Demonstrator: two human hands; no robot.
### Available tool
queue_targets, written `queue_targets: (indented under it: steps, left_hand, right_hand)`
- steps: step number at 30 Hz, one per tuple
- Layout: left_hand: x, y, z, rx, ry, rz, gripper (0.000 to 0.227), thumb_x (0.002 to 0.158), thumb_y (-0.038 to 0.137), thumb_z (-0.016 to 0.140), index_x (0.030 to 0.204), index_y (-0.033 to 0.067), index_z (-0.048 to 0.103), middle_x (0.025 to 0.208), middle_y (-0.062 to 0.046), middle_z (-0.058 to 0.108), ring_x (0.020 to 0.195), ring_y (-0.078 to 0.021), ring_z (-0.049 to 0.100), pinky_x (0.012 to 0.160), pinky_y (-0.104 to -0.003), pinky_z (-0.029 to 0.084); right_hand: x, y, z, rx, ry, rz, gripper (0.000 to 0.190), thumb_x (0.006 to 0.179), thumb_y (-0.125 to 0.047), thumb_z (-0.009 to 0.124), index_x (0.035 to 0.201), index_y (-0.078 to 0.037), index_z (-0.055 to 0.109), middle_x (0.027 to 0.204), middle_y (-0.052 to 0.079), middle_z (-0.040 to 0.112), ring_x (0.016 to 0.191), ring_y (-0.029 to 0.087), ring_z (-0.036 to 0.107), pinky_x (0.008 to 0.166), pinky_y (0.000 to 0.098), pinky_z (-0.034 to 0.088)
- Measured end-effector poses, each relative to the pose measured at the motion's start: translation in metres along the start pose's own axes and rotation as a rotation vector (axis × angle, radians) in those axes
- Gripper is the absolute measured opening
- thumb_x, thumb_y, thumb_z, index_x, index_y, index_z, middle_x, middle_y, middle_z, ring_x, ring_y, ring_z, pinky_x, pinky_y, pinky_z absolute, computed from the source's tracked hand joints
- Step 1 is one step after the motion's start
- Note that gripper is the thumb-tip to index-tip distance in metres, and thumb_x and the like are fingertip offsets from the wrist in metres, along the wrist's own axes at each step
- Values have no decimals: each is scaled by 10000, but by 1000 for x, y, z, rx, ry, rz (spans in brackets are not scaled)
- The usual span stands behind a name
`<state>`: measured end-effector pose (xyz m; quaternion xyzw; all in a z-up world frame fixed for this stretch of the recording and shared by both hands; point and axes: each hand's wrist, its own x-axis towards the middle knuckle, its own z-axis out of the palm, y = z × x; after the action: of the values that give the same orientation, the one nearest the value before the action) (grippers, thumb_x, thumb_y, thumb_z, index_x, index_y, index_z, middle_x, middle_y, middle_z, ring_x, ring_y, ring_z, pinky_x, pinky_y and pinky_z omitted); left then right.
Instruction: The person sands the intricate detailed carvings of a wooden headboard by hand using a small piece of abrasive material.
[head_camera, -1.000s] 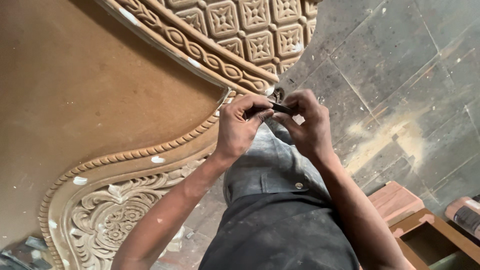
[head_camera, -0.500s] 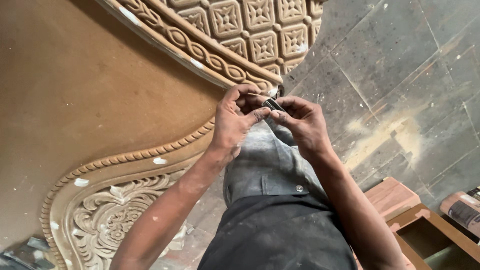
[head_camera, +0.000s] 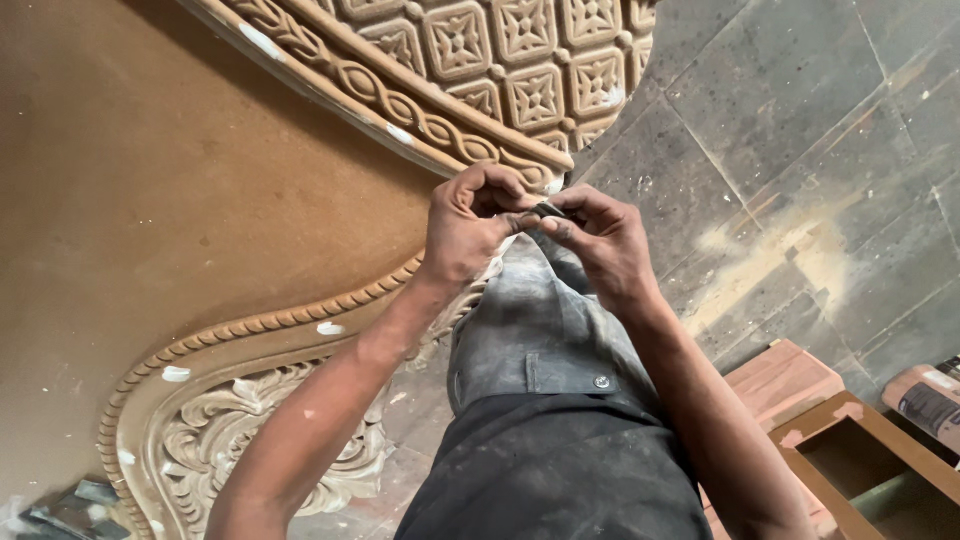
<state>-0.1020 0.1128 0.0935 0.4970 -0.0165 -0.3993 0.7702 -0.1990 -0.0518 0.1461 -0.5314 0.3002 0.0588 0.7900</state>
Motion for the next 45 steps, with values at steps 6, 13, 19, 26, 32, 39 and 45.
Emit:
queue_targets:
  steps: [6, 13, 19, 26, 32, 39, 45]
  left_hand:
    - [22, -19, -2, 700, 86, 317, 245, 894, -32, 808, 1096, 41, 691, 973, -50, 694, 853, -153, 680, 746, -284, 593]
    - [29, -43, -10, 1380, 5, 591, 517, 829, 203, 762, 1284, 15, 602, 1246, -157, 544, 1129, -321, 520, 1013, -448, 461]
    - [34, -72, -13, 1464, 53, 608, 445, 974, 246, 742, 1330, 29, 585, 1320, -137, 530, 1195, -276, 542, 1077, -414, 504]
    - [45, -99, -20, 1667, 467, 693, 323, 1059, 240, 690, 1308, 52, 608, 1276, -139, 558, 1194, -286, 551, 1050, -409, 521]
    - [39, -80, -14, 1645, 511, 568, 373, 1012, 184, 635, 1348, 34, 578, 1316, -135, 518, 1219, -302, 500, 1100, -433, 490]
    - [31, -71, -6, 1628, 503, 557, 439, 981, 199, 680, 1359, 15, 555, 1344, -157, 486, 1235, -328, 459, 1090, -471, 458]
    - [33, -73, -10, 1646, 510, 529, 440, 990, 228, 682, 1364, 17, 587, 1342, -152, 483, 1255, -323, 459, 1103, -467, 452]
  right_hand:
    - [33, -6, -20, -448, 66, -151, 171, 909, -28, 768, 1079, -40, 757, 1000, 14, 715, 899, 99, 668, 778, 243, 551]
    - [92, -17, -27, -1164, -45, -718, 150, 841, 18, 828, 979, -22, 784, 947, 81, 659, 886, 252, 625, 757, 353, 523]
    - [111, -34, -44, -1280, -337, -803, 149, 848, 63, 794, 974, -15, 782, 944, 90, 648, 915, 275, 621, 787, 382, 540]
    - [126, -18, -41, -1111, -478, -740, 101, 942, 34, 804, 1036, 13, 777, 970, 122, 715, 836, 239, 697, 711, 330, 578]
    - [129, -46, -67, -1237, -602, -765, 87, 946, 37, 770, 1031, 20, 771, 945, 131, 704, 818, 235, 692, 701, 350, 561]
    - [133, -3, -60, -1163, -517, -759, 48, 958, 40, 808, 1000, 26, 788, 860, 129, 712, 662, 182, 646, 514, 316, 506]
    - [127, -25, -73, -1163, -605, -770, 87, 963, 60, 778, 1042, 24, 770, 946, 146, 722, 780, 178, 706, 619, 300, 570]
